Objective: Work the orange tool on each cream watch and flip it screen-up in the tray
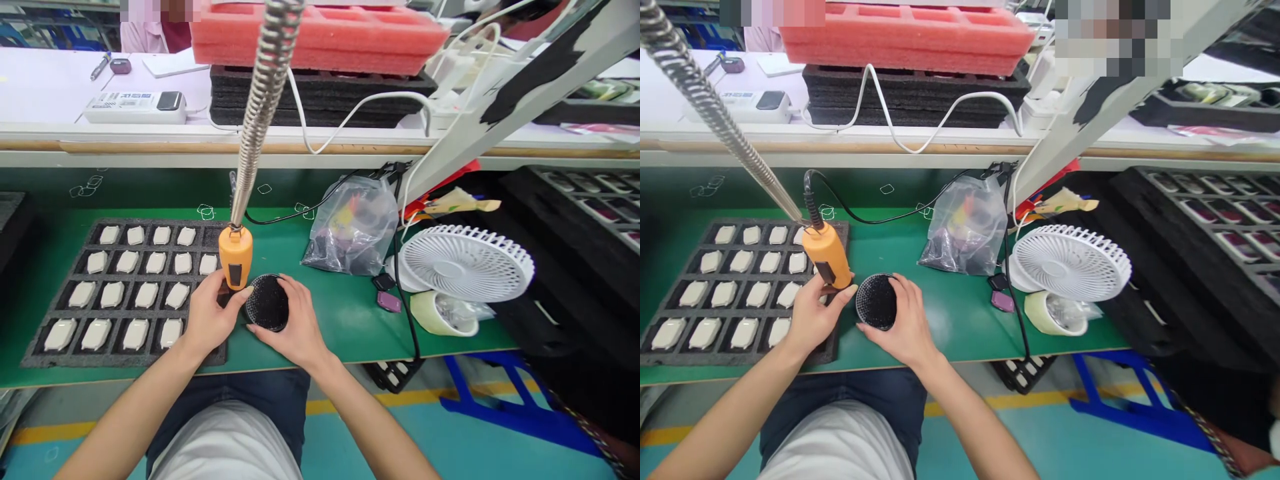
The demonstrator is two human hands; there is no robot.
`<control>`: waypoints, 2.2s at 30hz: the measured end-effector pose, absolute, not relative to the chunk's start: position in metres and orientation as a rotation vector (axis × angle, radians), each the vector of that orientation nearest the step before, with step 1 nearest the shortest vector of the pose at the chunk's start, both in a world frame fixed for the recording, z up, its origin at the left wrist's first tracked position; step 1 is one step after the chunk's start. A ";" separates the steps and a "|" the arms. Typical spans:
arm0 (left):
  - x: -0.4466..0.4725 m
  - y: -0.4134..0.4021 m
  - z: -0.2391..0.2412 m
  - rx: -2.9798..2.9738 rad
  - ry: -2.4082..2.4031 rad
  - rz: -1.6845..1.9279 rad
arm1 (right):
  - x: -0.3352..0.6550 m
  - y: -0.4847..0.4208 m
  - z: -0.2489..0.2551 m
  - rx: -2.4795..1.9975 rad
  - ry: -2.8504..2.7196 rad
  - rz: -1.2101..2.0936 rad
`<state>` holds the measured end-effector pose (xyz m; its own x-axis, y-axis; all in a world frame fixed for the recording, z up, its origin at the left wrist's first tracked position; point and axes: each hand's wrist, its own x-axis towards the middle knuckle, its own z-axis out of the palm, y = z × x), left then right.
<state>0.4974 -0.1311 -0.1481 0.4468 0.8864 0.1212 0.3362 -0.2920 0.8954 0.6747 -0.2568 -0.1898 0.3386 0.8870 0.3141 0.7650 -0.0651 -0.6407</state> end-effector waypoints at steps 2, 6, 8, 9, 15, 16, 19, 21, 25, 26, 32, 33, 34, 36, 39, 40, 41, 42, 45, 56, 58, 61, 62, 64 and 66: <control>0.498 -0.131 -0.149 1.841 1.035 0.807 | 0.678 -0.258 -0.190 -1.845 -1.454 0.204; 0.498 -0.131 -0.150 1.844 1.030 0.807 | 0.680 -0.258 -0.190 -1.852 -1.450 0.198; 0.498 -0.131 -0.150 1.846 1.033 0.808 | 0.680 -0.258 -0.189 -1.863 -1.450 0.197; 0.498 -0.131 -0.150 1.848 1.035 0.806 | 0.679 -0.259 -0.189 -1.871 -1.451 0.197; 0.497 -0.132 -0.150 1.860 1.034 0.796 | 0.681 -0.259 -0.193 -1.945 -1.479 0.200; 0.497 -0.132 -0.151 1.863 1.035 0.795 | 0.682 -0.259 -0.194 -1.968 -1.478 0.197; 0.497 -0.132 -0.152 1.869 1.040 0.793 | 0.687 -0.259 -0.193 -2.034 -1.482 0.198; 0.497 -0.132 -0.153 1.870 1.040 0.790 | 0.693 -0.260 -0.187 -2.053 -1.518 0.222; 0.496 -0.132 -0.154 1.868 1.036 0.784 | 0.708 -0.257 -0.175 -1.988 -1.680 0.320; 0.496 -0.132 -0.155 1.868 1.035 0.782 | 0.712 -0.256 -0.174 -1.964 -1.710 0.336; 0.497 -0.132 -0.154 1.870 1.030 0.787 | 0.711 -0.253 -0.184 -1.930 -1.645 0.289; 0.497 -0.132 -0.153 1.870 1.030 0.789 | 0.709 -0.254 -0.185 -1.927 -1.625 0.275; 0.497 -0.132 -0.153 1.871 1.029 0.790 | 0.706 -0.255 -0.186 -1.920 -1.612 0.265; 0.497 -0.132 -0.151 1.873 1.027 0.790 | 0.702 -0.257 -0.185 -1.901 -1.597 0.256; 0.498 -0.132 -0.150 1.875 1.024 0.790 | 0.700 -0.258 -0.182 -1.873 -1.595 0.263; 0.498 -0.132 -0.150 1.876 1.025 0.790 | 0.700 -0.258 -0.181 -1.868 -1.592 0.266; 0.498 -0.132 -0.150 1.877 1.026 0.790 | 0.700 -0.257 -0.181 -1.863 -1.594 0.272; 0.498 -0.132 -0.150 1.878 1.026 0.789 | 0.699 -0.257 -0.180 -1.856 -1.601 0.282; 0.498 -0.132 -0.150 1.880 1.025 0.785 | 0.697 -0.257 -0.181 -1.844 -1.609 0.308; 0.497 -0.132 -0.152 1.903 1.031 0.782 | 0.696 -0.258 -0.184 -1.856 -1.617 0.315; 0.497 -0.132 -0.152 1.906 1.028 0.777 | 0.702 -0.257 -0.183 -1.852 -1.663 0.339; 0.497 -0.132 -0.152 1.910 1.021 0.771 | 0.718 -0.254 -0.178 -1.803 -1.795 0.418; 0.498 -0.132 -0.152 1.911 1.020 0.772 | 0.724 -0.252 -0.175 -1.777 -1.849 0.454; 0.498 -0.132 -0.152 1.913 1.023 0.777 | 0.738 -0.249 -0.169 -1.729 -1.945 0.518; 0.497 -0.132 -0.152 1.913 1.026 0.786 | 0.747 -0.247 -0.164 -1.712 -1.996 0.553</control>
